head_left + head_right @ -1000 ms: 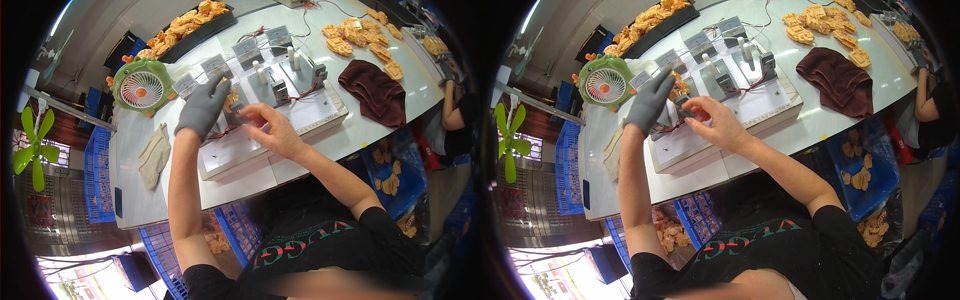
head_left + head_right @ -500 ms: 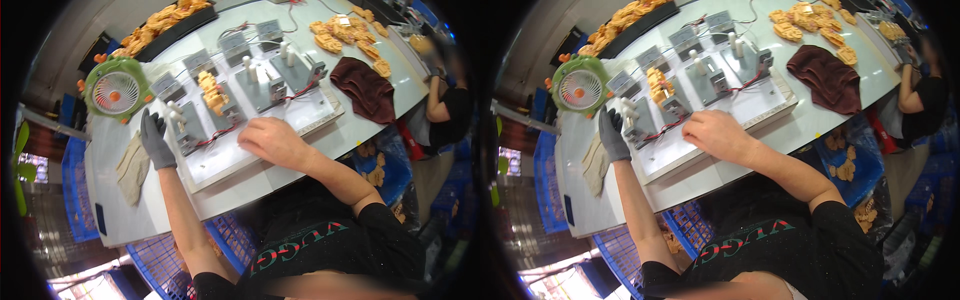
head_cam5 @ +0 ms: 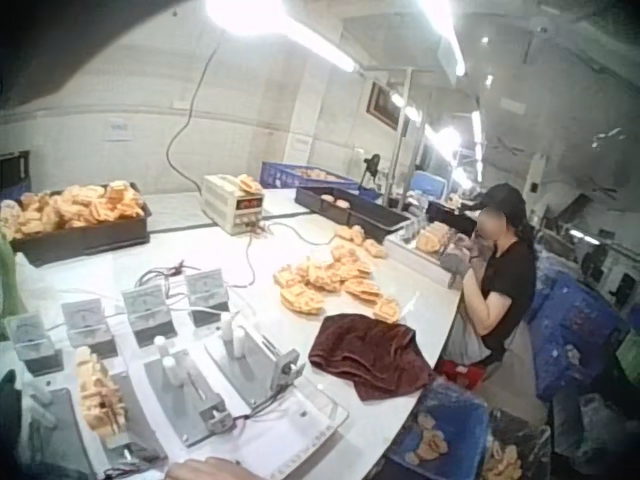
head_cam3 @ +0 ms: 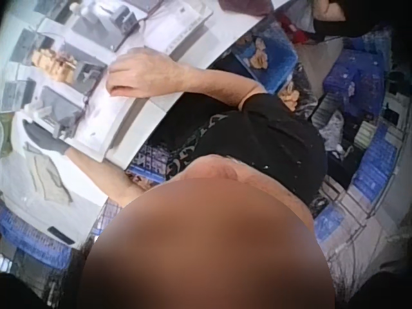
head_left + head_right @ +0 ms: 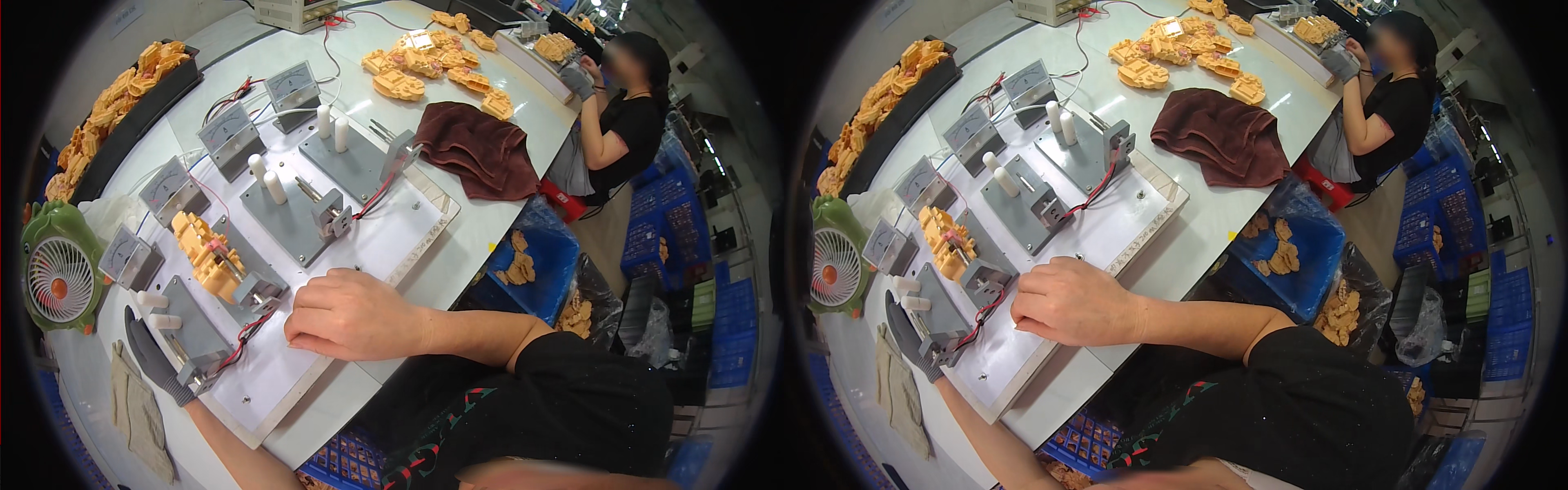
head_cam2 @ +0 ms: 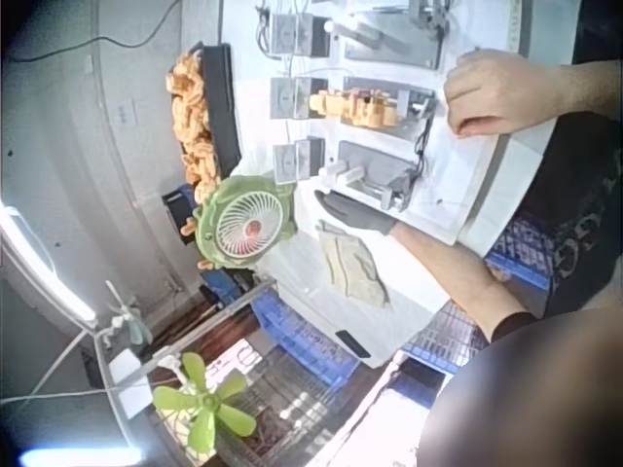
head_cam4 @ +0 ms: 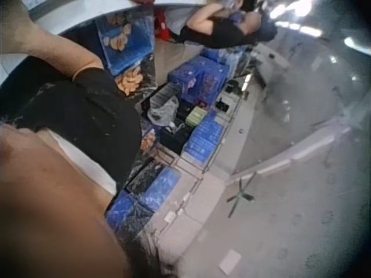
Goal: The person tests electronic housing components using a continuity tester with probes, then sorts the components into bins by hand.
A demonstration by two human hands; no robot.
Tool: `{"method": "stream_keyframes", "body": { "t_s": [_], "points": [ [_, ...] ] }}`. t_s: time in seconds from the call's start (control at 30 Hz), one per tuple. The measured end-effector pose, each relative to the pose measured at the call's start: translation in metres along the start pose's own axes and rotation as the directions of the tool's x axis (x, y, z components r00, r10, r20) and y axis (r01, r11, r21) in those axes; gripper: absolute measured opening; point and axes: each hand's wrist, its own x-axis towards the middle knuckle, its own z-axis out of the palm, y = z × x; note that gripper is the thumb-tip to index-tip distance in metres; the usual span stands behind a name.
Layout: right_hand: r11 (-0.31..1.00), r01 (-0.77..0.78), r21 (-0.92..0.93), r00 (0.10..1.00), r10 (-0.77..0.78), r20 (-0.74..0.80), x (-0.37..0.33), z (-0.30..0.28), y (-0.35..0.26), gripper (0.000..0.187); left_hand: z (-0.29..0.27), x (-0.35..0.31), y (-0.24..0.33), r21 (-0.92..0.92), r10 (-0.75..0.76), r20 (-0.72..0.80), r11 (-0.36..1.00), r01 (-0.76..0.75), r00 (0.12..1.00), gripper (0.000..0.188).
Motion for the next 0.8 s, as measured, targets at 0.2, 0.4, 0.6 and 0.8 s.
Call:
{"method": "stream_keyframes", "body": {
  "t_s": [0.2,0.4,0.6,0.8],
  "points": [
    [0.999,-0.041,0.026,0.999,0.041,-0.002,-0.001,0.002,-0.002,0.013,-0.002,-0.007,0.013,0.169,0.128,0.045,0.977,-0.134,0.991,0.048],
    [0.998,-0.041,0.042,0.999,0.041,-0.005,-0.001,0.001,-0.001,0.013,-0.007,-0.004,0.010,0.309,0.247,0.110,0.912,-0.269,0.963,0.048],
    [0.999,-0.033,0.025,0.999,0.033,-0.006,-0.002,0.001,-0.001,0.014,-0.009,-0.004,0.006,0.299,0.235,0.122,0.917,-0.262,0.964,0.047],
    [0.999,-0.025,0.030,1.000,0.025,-0.005,-0.002,0.001,-0.001,0.013,-0.013,0.002,-0.005,0.312,0.232,0.146,0.912,-0.267,0.962,0.046]
  ]
}}
